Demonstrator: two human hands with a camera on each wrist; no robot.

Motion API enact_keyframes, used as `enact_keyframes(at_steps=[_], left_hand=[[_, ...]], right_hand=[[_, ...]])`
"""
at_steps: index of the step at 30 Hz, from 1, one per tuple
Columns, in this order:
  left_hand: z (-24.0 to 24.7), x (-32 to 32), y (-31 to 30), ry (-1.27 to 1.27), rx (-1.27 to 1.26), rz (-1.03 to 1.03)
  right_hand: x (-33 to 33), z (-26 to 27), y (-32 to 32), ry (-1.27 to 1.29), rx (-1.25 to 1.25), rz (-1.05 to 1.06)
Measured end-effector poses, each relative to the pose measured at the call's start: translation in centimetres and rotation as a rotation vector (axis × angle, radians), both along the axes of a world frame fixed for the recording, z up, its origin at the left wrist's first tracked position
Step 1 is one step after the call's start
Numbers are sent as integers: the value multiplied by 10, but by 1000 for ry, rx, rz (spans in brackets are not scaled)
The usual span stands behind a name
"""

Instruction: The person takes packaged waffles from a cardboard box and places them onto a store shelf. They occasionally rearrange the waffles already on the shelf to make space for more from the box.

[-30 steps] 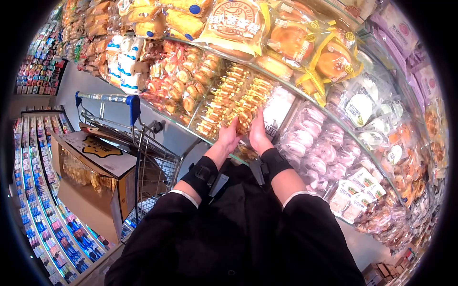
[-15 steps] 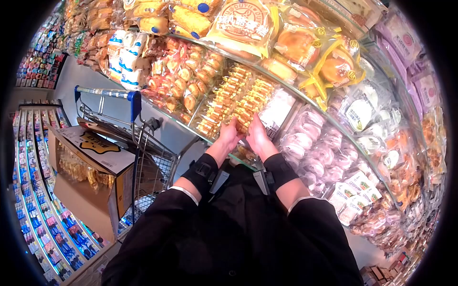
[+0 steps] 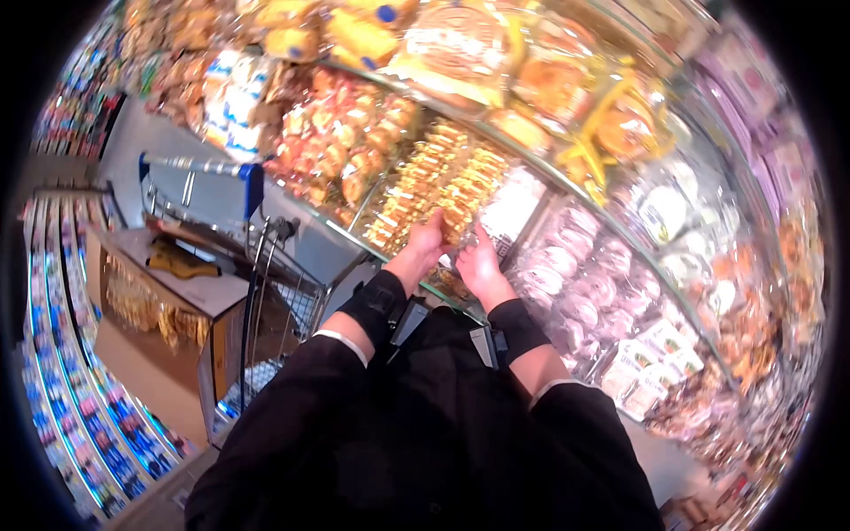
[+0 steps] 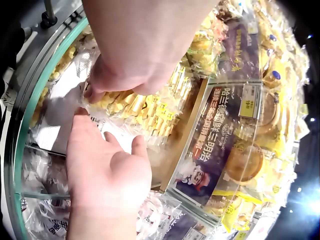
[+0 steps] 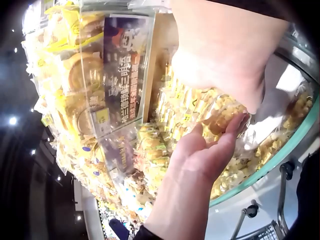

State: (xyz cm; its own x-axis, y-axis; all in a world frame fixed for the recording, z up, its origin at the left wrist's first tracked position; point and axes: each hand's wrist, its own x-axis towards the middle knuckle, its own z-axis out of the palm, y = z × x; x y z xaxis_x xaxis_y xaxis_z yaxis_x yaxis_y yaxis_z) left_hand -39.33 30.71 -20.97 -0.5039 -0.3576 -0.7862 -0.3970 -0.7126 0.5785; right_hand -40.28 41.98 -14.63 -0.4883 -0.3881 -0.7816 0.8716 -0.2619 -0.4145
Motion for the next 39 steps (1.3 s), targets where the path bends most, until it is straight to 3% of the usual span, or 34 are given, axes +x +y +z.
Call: enact_keyframes(at_steps=[2,4,5,6,7,8,9,10,11,12,13,14,17,20,21,24,28,30,35,37,39], left_hand=[[-36,-4,3,-91,-152,-58],[23,-8,16,-315,-492,-98],[5,-11,22,-296,-424,-71],[17,-8,22,-276,-436,-60],[31,-8,21,-257,-450,-52],[15,-9,17,-201,-467,-186],[-13,-22,26,-267,-459,-121],[5,-15,20,-262,-449,-127],[24,-13,21,-347,-357,-57],[68,1,14,-576,-531,-188],[64,9,6,-387,-380,-204],[58,15,0,-193,-233,-220],[69,21,-4,-248,-211,-216],[41,7,3,-211,-188,-191],[56,13,-1,-293,-290,-216],[62,8,-8,-228,-152,-259],[64,13,-8,-244,-185,-276],[61,13,-6,-238,-182,-285],[54,11,-7,-193,-169,-269],[57,17,-8,-163,-149,-254],[62,25,-11,-105,-109,-245]], right_hand=[[0,11,-8,-106,-89,-123],[-6,-26,5,-114,-292,-6],[-7,-18,4,-266,-258,-23],[-8,-5,2,-414,-206,-40],[-10,-1,-1,-381,-213,13],[-13,0,-8,-350,-233,57],[-17,-4,-15,-342,-117,19],[-23,-8,-20,-318,1,-39],[-28,-13,-19,-295,2,33],[-33,-17,-20,-267,5,85],[-23,8,-36,-393,25,-39],[-27,3,-38,-385,48,-12],[-46,-29,-23,-362,28,34],[-25,-14,-29,-251,-45,129],[-23,-23,-19,-192,-82,148],[33,22,-31,-24,256,281],[14,11,-27,-89,-52,395],[8,1,-40,241,-114,542],[16,20,-57,81,-5,364],[14,10,-52,265,13,369],[13,4,-49,266,36,340]])
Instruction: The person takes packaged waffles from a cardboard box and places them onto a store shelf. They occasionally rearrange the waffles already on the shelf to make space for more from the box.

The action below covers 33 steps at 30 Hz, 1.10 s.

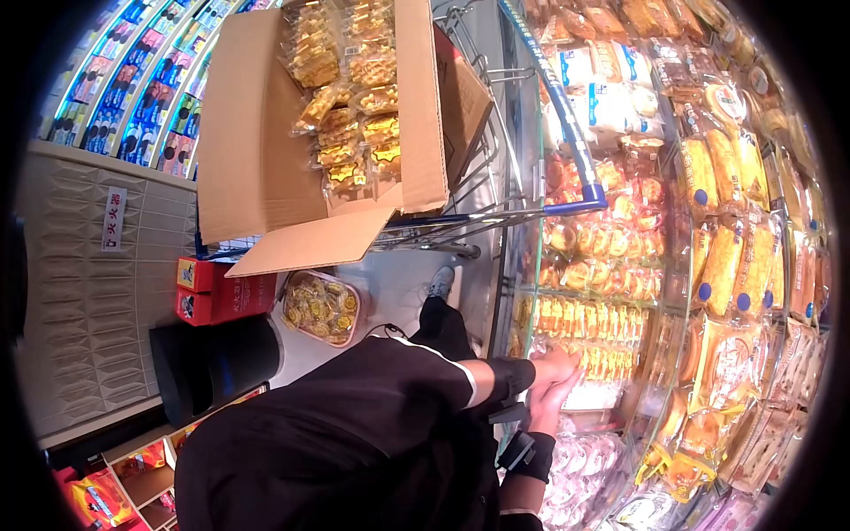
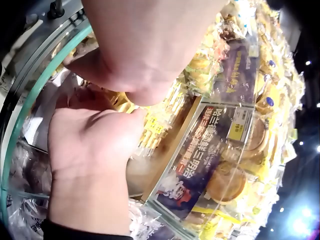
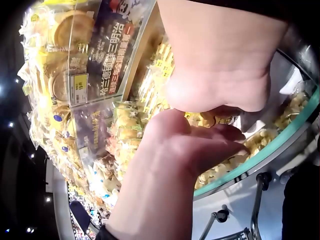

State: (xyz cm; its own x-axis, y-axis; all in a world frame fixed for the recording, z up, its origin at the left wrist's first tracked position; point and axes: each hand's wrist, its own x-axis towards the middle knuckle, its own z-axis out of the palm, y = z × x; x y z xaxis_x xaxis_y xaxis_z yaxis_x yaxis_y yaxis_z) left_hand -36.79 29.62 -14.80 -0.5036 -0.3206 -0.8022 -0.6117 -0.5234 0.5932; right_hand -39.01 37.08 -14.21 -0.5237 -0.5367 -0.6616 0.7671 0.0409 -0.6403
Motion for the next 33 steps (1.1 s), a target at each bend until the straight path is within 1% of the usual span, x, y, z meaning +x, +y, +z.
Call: enact_keyframes(at_steps=[1,2,3,4,5,6,7,8,9,10,11,12,13,14,16,18,19,20,21,22,23,24,25,27,30,32,33], left_hand=[[6,3,-2,45,38,-4],[17,11,-6,101,83,-29],[34,20,-12,172,117,-88],[57,35,-23,254,131,-178],[87,51,-37,335,92,-303],[135,78,-60,424,-38,-442],[200,118,-89,510,-169,-583],[238,152,-105,689,-299,-486],[281,189,-125,766,-407,-331],[314,218,-143,669,-752,-206],[345,245,-163,469,-700,20],[349,274,-196,367,-1004,37],[342,296,-223,175,-1169,181],[330,321,-252,-171,-1398,60],[274,364,-306,-454,-1478,-141],[237,371,-332,-571,-1332,-239],[201,384,-350,-627,-1369,-327],[196,380,-352,-698,-1333,-367],[191,376,-350,-770,-1296,-405],[186,375,-352,-760,-1300,-417],[180,376,-356,-768,-1371,-397],[177,376,-358,-774,-1439,-379],[176,375,-361,-761,-1442,-401],[176,376,-370,-727,-1444,-375],[178,378,-382,-652,-1467,-440],[180,388,-396,-627,-1449,-479],[177,397,-405,-590,-1450,-467]], right_hand=[[-1,-3,2,9,24,-31],[-15,-23,12,-110,-34,83],[-17,-26,12,-119,-47,85],[-18,-29,9,-147,-6,67],[-16,-29,7,-178,35,47],[-10,-16,6,-181,-48,102],[-12,-20,8,-191,-65,101],[-17,-27,11,-163,28,126],[-22,-36,14,-135,118,150],[-24,-45,18,-116,111,177],[-27,-51,22,-123,93,195],[-26,-51,21,-124,91,183],[-24,-48,19,-123,94,169],[-23,-48,20,-126,85,156],[-20,-50,21,-76,70,173],[-17,-49,20,-56,48,163],[-15,-46,22,-35,34,167],[-10,-35,18,-41,49,135],[-10,-41,20,-43,52,122],[-14,-49,20,-45,57,94],[-15,-57,22,-49,62,61],[-10,-45,18,-62,47,62],[-9,-42,15,-68,52,41],[-6,-41,13,-65,63,21],[-5,-42,14,-61,57,-12],[-4,-39,11,-70,61,-40],[-3,-41,11,-76,60,-48]])
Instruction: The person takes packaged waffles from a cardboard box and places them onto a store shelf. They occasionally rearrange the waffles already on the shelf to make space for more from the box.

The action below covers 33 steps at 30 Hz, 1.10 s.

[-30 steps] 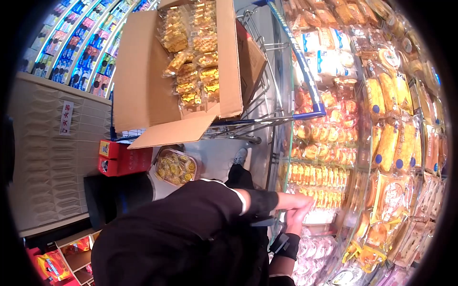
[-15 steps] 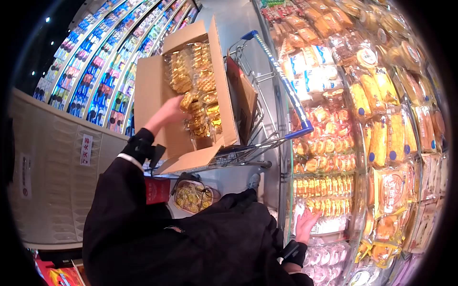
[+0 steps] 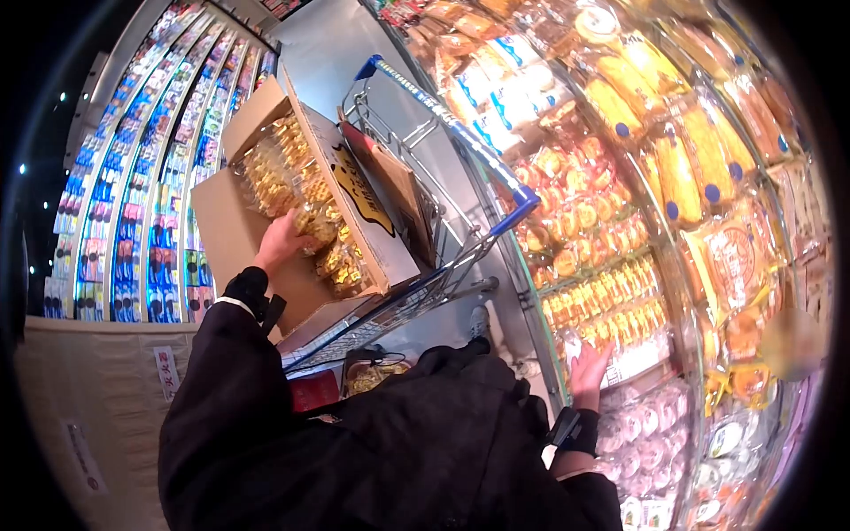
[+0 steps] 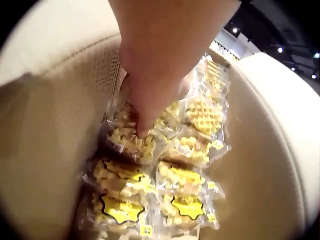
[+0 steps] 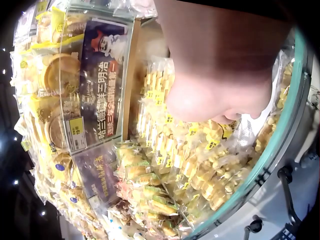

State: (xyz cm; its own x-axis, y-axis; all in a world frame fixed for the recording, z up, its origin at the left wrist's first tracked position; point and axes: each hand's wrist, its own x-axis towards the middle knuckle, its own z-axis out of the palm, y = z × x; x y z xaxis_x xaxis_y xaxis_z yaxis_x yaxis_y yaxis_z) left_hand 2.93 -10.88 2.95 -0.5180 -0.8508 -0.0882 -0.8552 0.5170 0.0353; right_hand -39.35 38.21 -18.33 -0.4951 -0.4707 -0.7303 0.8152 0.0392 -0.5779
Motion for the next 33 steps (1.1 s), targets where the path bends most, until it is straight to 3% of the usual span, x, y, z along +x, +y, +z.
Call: enact_keyframes(at_steps=[5,8,10,12,14,15,18,20,23,25,28,30,32,33], left_hand=[[7,13,-23,74,30,-64],[28,4,-22,196,247,-3],[49,-2,-29,21,525,252],[81,-14,-22,-123,528,281],[108,-23,-5,9,707,126],[116,-28,0,-63,657,77],[96,-13,-18,-131,854,162],[89,-9,-13,24,759,115],[95,-24,-3,191,935,103],[88,-31,2,365,1094,-34],[88,-54,23,232,1263,-98],[60,-63,34,283,1172,-214],[43,-74,38,-300,702,-285],[26,-66,40,-196,460,-433]], right_hand=[[3,-6,-2,8,35,-49],[2,-8,-2,14,31,-56],[3,-9,-4,5,46,-72],[2,-13,-4,-13,74,-116],[4,-9,-7,-18,88,-124],[3,-10,-7,-19,84,-123],[3,-12,-7,-20,87,-123],[3,-11,-9,-34,103,-161],[0,-17,-6,-43,100,-140],[0,-18,-7,-41,111,-146],[2,-12,-9,-45,117,-172],[4,-9,-12,-48,114,-188],[4,-7,-12,-50,117,-201],[3,-9,-10,-48,119,-204]])
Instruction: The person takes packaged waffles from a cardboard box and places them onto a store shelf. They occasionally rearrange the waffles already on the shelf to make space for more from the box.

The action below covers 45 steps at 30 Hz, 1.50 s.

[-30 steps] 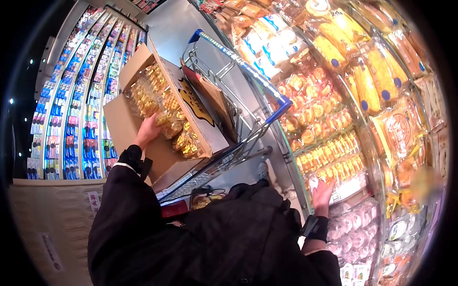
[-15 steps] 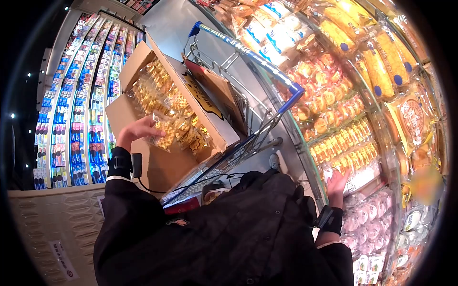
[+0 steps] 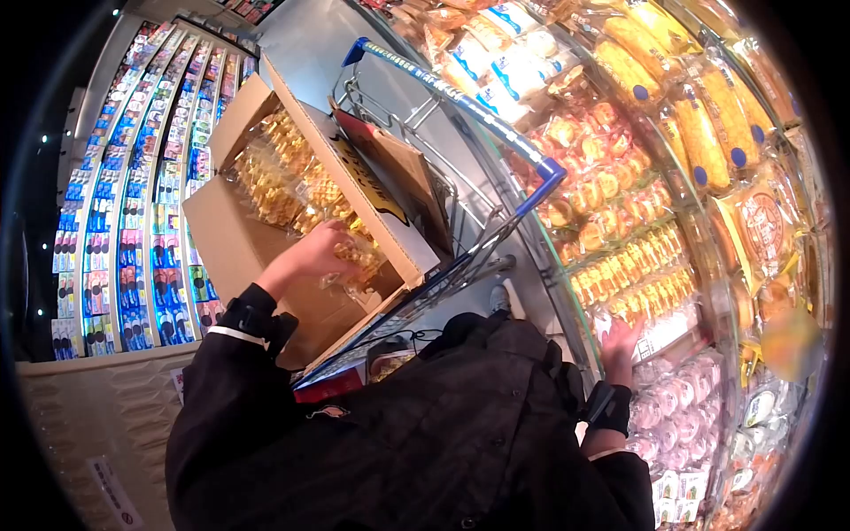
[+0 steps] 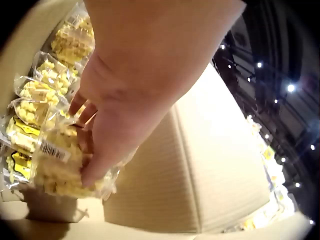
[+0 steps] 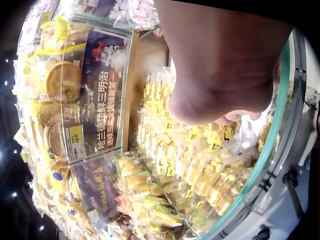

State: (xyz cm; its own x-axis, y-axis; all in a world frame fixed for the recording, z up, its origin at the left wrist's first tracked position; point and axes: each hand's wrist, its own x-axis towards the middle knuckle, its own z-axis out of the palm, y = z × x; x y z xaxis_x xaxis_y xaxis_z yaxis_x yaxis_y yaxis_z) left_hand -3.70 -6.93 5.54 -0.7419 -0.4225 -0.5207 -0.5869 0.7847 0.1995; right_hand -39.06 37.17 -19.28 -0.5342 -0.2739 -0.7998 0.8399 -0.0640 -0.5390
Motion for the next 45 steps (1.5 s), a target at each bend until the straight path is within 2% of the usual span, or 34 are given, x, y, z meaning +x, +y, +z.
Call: enact_keyframes(at_steps=[1,3,5,6,7,9,10,11,13,15,17,18,19,20,21,22,23,24,25,26,27,28,29,31,33,34,35,36,39,40,41,42,45], left_hand=[[-16,5,3,184,-195,-130],[-44,8,-3,159,-156,-154],[-68,10,1,338,-207,-157],[-55,-1,8,119,-194,-191],[-59,-4,14,121,-195,-197],[-64,-11,29,75,-256,52],[-56,-19,36,-15,-332,81],[-55,-22,33,-12,-336,76],[-51,-27,27,0,-482,-69],[-63,-17,7,93,-478,-173],[-67,-16,-8,107,-150,-50],[-64,-21,-9,298,-281,-142],[-57,-24,-10,341,-145,2],[-34,-35,-5,157,-174,123],[-22,-35,-6,147,-194,174],[-11,-28,-11,308,-51,197],[15,-26,-13,67,-67,321],[60,-32,-3,-7,-12,380],[74,-5,-20,21,106,450],[110,-9,6,238,271,535],[138,-2,20,337,245,605],[167,11,25,305,165,568],[177,21,41,568,170,530],[213,13,90,683,202,557],[215,10,104,736,328,293],[203,-2,125,807,486,388],[187,-55,168,877,642,484],[170,-89,194,777,692,546],[100,-173,247,447,902,466],[63,-189,252,332,1110,546],[42,-205,264,252,1396,794],[16,-212,271,227,1452,857],[-35,-218,285,82,1207,922]], right_hand=[[-1,-4,2,13,-12,30],[-1,-5,7,28,-20,53],[1,-2,3,31,-16,29],[0,-4,3,22,-18,10],[1,-2,2,24,-19,4],[4,3,1,35,-45,32],[5,3,2,36,-48,27],[6,3,3,45,-74,23],[8,1,6,56,-104,14],[12,-15,16,208,-159,80],[10,-64,40,363,-142,239],[16,-27,25,252,-100,137],[15,8,2,142,-61,27],[14,5,0,128,-42,20],[13,1,1,114,-22,9],[14,15,-4,112,-6,8],[15,30,-10,109,14,5],[14,30,-10,117,16,31],[16,28,-6,117,20,58],[17,37,-6,110,36,61],[16,45,-7,105,47,75],[15,42,-3,101,30,82],[15,39,0,99,8,96],[13,35,1,81,-1,93],[10,28,3,54,-47,96],[9,26,2,50,-50,107],[8,23,1,31,-25,82],[7,21,0,11,-1,56],[3,17,-2,-5,-34,166],[1,17,-1,-9,-46,209],[-2,19,4,-12,-54,246],[-5,19,10,-14,-59,280],[-13,24,20,-44,-153,327]])
